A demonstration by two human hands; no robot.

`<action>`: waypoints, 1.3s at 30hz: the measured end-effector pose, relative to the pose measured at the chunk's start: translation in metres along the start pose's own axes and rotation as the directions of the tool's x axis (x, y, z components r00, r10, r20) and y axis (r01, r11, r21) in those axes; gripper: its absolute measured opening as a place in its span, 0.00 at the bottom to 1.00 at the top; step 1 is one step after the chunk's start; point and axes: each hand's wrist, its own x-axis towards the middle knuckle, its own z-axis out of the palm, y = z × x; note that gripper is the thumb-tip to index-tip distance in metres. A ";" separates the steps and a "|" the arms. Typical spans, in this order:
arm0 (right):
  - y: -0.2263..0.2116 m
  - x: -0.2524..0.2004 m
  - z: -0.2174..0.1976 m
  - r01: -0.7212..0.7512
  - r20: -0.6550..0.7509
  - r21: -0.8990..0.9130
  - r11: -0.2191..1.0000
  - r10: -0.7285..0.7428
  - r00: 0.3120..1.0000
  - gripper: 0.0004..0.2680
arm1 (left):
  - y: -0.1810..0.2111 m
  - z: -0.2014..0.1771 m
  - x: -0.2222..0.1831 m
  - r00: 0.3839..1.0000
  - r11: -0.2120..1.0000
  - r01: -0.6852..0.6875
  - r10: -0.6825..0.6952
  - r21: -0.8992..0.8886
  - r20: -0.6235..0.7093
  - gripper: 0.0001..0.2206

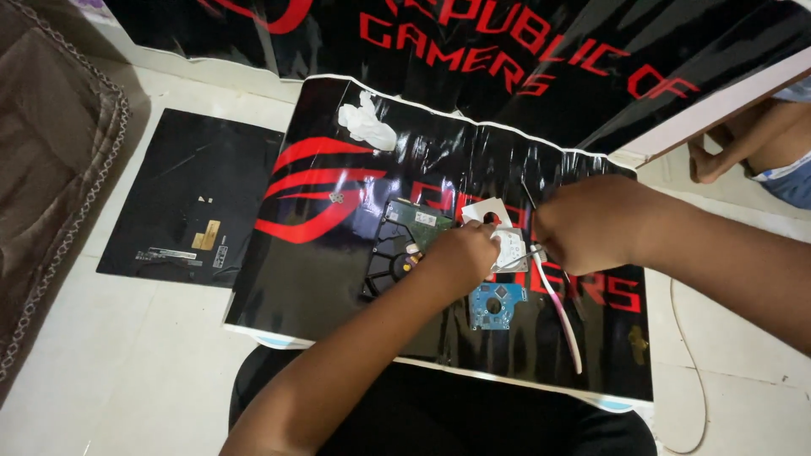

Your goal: Cleaning the exterior and connectors of multiple hard drives and electronic components using a toothbrush and a small tool.

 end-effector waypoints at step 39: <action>-0.004 -0.029 0.009 0.308 -0.081 -0.582 0.752 -0.431 0.899 0.07 | 0.008 -0.059 0.004 0.986 0.994 0.044 -0.028 -0.095 0.162 0.10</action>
